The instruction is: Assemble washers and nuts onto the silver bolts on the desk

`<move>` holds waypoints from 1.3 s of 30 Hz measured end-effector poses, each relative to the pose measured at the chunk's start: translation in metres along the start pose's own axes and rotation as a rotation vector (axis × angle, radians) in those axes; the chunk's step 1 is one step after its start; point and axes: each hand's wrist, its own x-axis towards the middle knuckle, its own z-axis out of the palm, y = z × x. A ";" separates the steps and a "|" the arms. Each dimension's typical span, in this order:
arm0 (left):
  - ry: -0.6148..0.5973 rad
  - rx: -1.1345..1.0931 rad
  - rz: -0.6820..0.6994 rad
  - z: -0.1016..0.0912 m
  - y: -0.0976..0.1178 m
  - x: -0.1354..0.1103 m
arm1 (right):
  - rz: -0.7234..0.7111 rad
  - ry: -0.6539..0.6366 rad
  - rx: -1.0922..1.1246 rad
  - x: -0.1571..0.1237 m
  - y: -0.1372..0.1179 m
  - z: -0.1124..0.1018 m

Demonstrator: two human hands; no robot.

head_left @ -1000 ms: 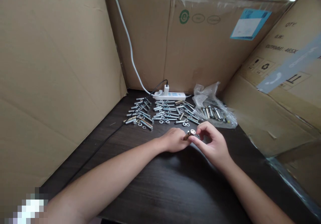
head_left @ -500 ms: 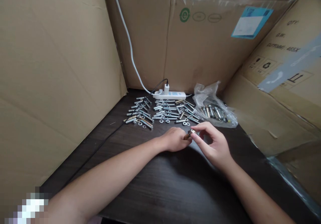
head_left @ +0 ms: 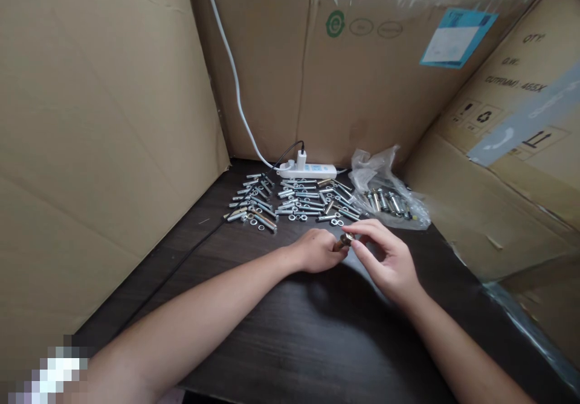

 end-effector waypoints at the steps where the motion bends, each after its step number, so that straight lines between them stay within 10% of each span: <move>1: 0.001 0.015 0.006 0.000 0.000 0.000 | 0.017 0.001 0.012 0.000 0.001 0.000; 11: -0.004 0.014 0.027 -0.003 0.001 -0.001 | 0.220 0.055 0.248 -0.004 0.011 0.009; 39: 0.021 0.020 0.021 0.000 0.001 -0.001 | 0.232 -0.067 0.452 -0.005 0.018 0.007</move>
